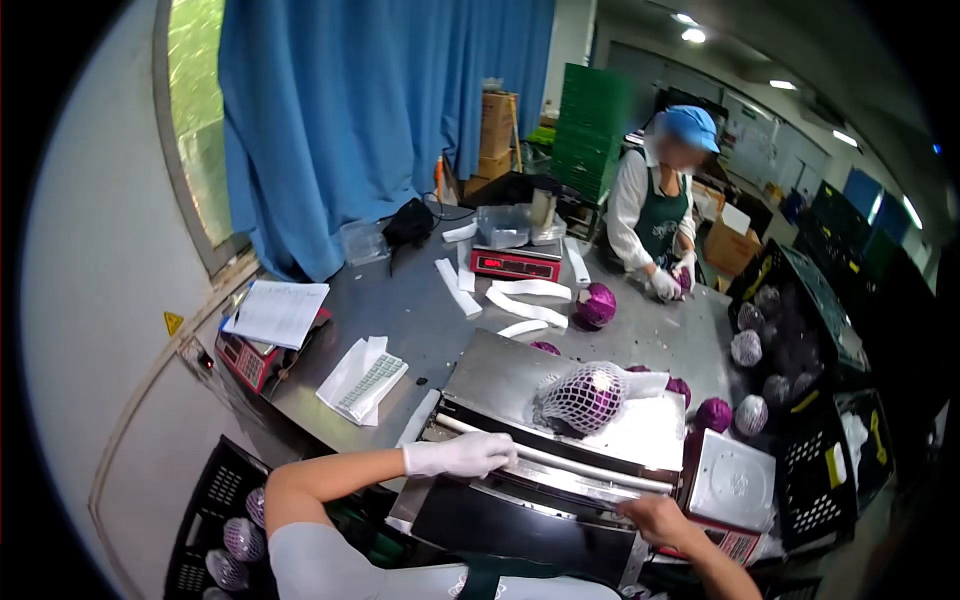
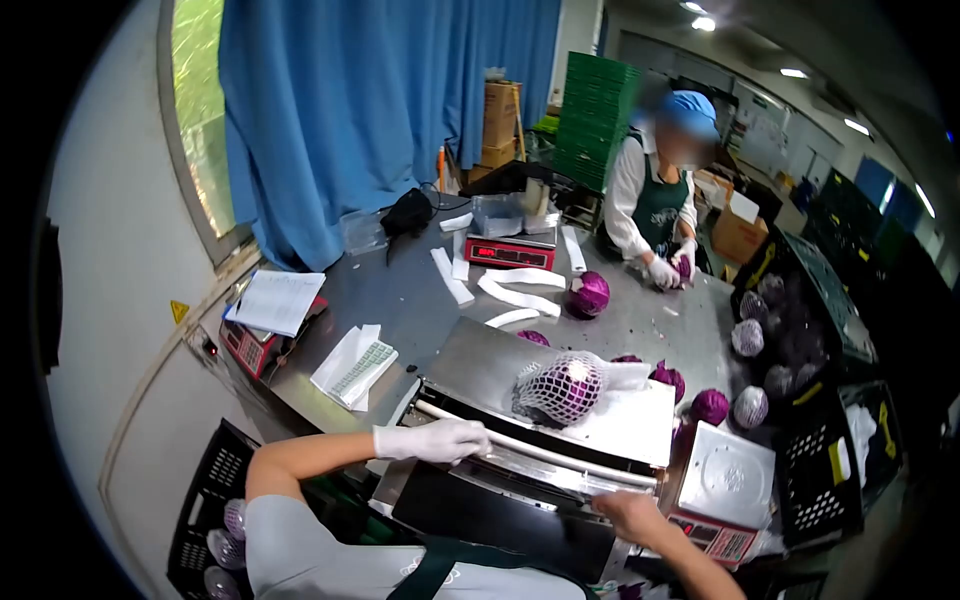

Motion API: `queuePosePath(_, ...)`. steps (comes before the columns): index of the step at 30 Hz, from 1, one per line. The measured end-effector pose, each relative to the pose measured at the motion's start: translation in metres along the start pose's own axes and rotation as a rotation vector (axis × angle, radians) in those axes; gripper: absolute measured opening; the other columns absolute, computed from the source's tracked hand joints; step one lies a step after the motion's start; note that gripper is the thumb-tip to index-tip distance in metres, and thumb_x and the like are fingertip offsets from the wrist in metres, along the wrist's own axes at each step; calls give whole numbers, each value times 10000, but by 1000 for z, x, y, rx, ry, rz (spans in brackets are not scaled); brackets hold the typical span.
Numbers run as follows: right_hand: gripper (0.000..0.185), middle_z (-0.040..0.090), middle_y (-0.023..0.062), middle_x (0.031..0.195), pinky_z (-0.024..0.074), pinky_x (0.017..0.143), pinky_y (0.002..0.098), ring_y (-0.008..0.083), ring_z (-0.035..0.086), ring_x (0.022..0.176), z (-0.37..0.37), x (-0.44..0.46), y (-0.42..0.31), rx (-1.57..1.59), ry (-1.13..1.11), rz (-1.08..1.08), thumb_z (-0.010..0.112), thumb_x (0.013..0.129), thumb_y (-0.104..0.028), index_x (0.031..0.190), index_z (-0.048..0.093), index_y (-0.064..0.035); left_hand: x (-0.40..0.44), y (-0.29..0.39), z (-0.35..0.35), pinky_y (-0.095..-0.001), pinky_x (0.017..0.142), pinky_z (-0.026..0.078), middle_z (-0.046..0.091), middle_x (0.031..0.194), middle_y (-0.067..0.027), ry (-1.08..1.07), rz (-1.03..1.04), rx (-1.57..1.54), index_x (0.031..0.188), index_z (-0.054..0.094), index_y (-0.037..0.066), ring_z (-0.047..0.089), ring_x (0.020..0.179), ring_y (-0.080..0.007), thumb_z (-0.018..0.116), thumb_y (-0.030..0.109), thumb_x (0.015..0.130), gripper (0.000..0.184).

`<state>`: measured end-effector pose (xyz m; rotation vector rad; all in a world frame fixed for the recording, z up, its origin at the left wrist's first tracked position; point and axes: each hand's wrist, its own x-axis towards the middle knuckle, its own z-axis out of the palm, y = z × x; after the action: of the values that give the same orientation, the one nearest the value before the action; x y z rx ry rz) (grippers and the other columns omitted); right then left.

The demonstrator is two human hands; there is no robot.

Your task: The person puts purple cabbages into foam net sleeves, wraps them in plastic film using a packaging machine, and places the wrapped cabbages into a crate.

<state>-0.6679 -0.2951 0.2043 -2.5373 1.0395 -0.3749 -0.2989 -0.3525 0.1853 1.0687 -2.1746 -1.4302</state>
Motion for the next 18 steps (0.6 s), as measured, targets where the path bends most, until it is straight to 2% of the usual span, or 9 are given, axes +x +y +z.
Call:
queuePosePath(3,110,676,116,827,496,548,270,137,627,574,-78,-7,-72,434,-180,417,582,820,-40,908,638,-4,-27,33,-23,-256,768,470,550,938,-55,-269,-67,-318,937,548,5,578,868,-134,460,117,918,144)
queuePosePath(4,135,673,78,761,497,523,235,101,609,520,-93,-12,-75,522,-46,291,510,834,31,860,631,-24,-31,56,-38,-277,814,455,552,945,-64,-177,172,-227,926,549,6,570,895,-145,474,113,912,131)
queuePosePath(5,87,662,187,828,503,444,293,161,609,499,-103,-16,-75,754,167,293,532,823,29,752,582,27,-35,81,-59,-297,860,441,554,951,-73,-89,405,-133,914,550,6,561,922,-155,489,108,906,119)
queuePosePath(6,98,653,167,787,527,568,284,188,633,577,-115,-4,-74,887,355,103,521,805,64,755,593,20,-35,100,-79,-333,912,409,559,959,-85,1,434,-228,906,554,1,544,962,-179,526,87,877,95)
queuePosePath(7,134,630,253,839,511,410,343,219,616,515,-113,2,-38,677,556,-190,543,865,-37,748,511,20,-28,110,-94,-338,906,412,565,968,-87,56,490,-359,896,562,-11,543,961,-183,529,98,866,118)
queuePosePath(10,139,563,181,1143,446,907,330,220,576,1021,-129,88,-10,483,801,22,509,913,-113,985,541,2,43,93,-115,-313,922,399,579,968,-77,330,615,-339,943,592,-1,538,997,-180,518,150,863,186)
queuePosePath(13,859,418,167,1334,265,1060,391,294,378,1257,-86,149,86,275,391,72,757,667,-436,1303,372,-6,120,30,-112,-313,973,365,474,1226,-150,276,307,21,1201,477,33,450,1149,-231,582,244,835,436)
queuePosePath(15,1076,412,183,1328,308,1034,372,294,387,1245,-48,159,106,144,-33,208,850,558,-368,1380,237,-41,135,3,-94,-328,1002,342,403,1299,-174,54,39,42,1315,339,45,415,1187,-257,697,254,735,713)
queuePosePath(18,1128,473,195,1263,343,1014,364,289,450,1195,-6,156,112,409,68,190,875,486,-405,1343,269,8,144,-18,-47,-344,1025,330,404,1297,-187,-21,310,-82,1344,262,25,395,1218,-279,820,221,541,998)
